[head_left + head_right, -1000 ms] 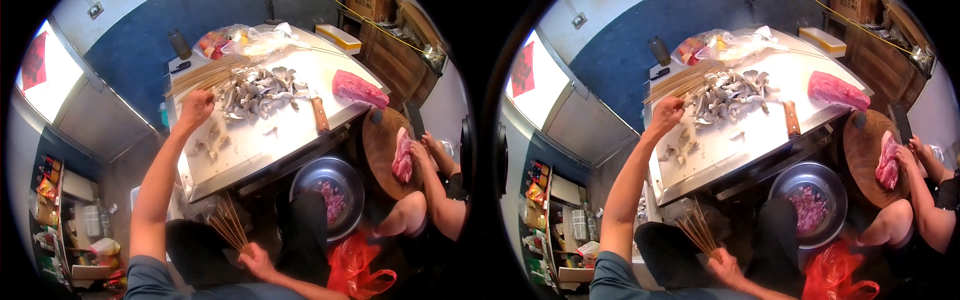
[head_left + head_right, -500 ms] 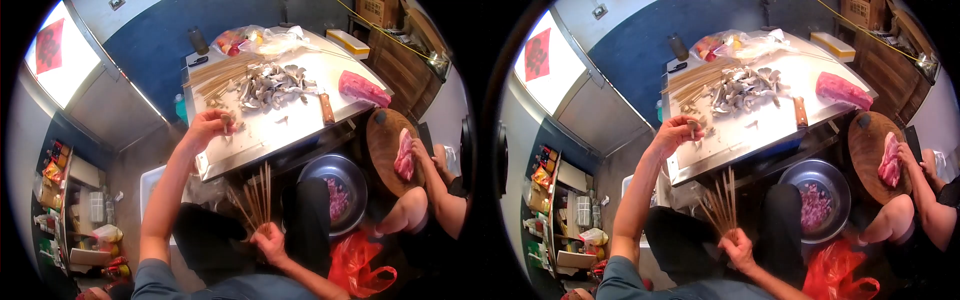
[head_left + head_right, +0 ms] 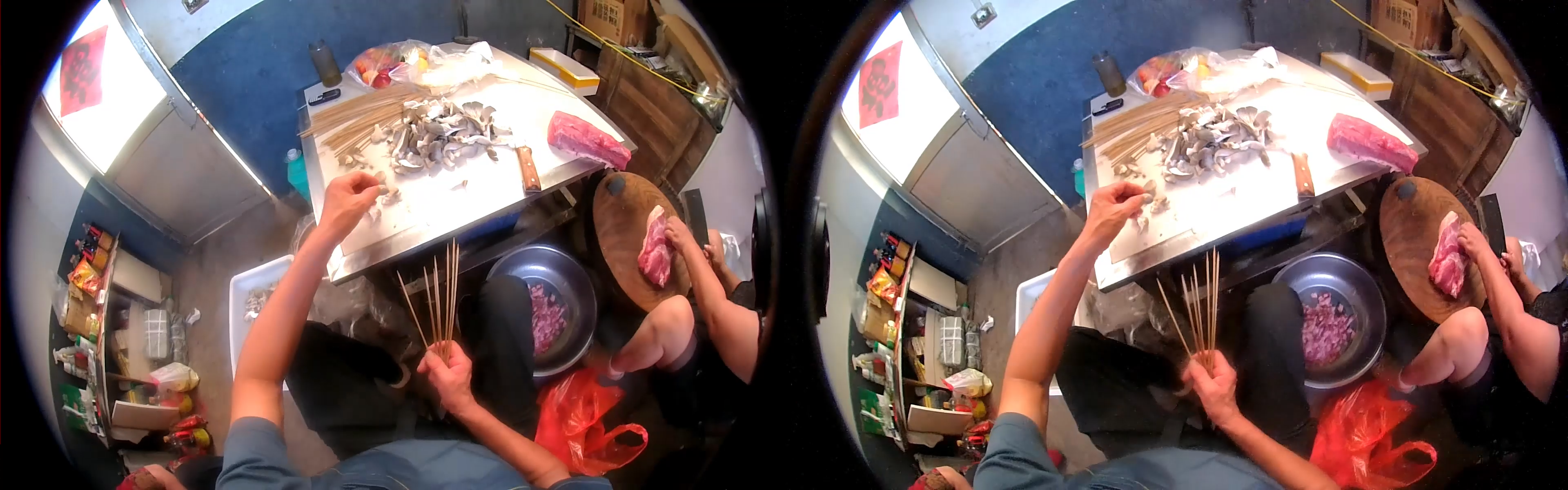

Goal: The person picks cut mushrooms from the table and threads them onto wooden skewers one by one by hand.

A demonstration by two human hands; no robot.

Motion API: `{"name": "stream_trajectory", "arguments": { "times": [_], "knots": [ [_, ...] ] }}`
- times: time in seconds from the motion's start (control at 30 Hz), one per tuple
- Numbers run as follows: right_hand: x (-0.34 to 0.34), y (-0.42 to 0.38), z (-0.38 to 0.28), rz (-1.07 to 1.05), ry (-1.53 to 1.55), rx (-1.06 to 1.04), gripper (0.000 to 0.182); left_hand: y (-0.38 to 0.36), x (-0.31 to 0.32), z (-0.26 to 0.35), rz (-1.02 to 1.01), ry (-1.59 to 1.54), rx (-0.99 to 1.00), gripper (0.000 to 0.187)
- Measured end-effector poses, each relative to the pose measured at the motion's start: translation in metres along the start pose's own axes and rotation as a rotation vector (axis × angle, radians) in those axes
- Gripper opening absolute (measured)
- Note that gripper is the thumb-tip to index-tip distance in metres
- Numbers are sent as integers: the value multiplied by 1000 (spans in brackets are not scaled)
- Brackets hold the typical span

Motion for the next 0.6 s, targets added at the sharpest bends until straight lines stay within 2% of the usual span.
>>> {"name": "stream_trajectory", "arguments": {
  "times": [0.03,0.07,0.13,0.2,0.27,0.4,0.53,0.6],
  "knots": [
    [1,0,1,9,-8,-14,12,7,1,9,58,151,98,13],
    [1,0,1,20,-16,-26,10,17,6,7,55,148,102,13],
    [0,0,5,39,-10,-14,10,31,16,30,131,429,333,13],
    [-3,2,12,31,-34,8,10,50,28,29,97,476,357,16],
    [-4,2,12,37,-35,19,11,57,48,40,71,711,502,19],
    [-5,3,12,34,-23,44,12,72,66,27,-42,857,441,17],
    [-5,1,12,43,1,71,11,67,59,39,-1,779,491,14],
    [-7,1,12,49,8,71,11,65,36,40,36,413,369,7]
  ]
}}
Point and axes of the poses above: each hand's wrist, its own y-axis towards the middle knuckle, its own x-axis out of the palm, z = x × y, the point moved 10 cm from there along y, towards the middle knuckle, and after that the axes turned 5 degrees about -z, right-handed, at the moved point
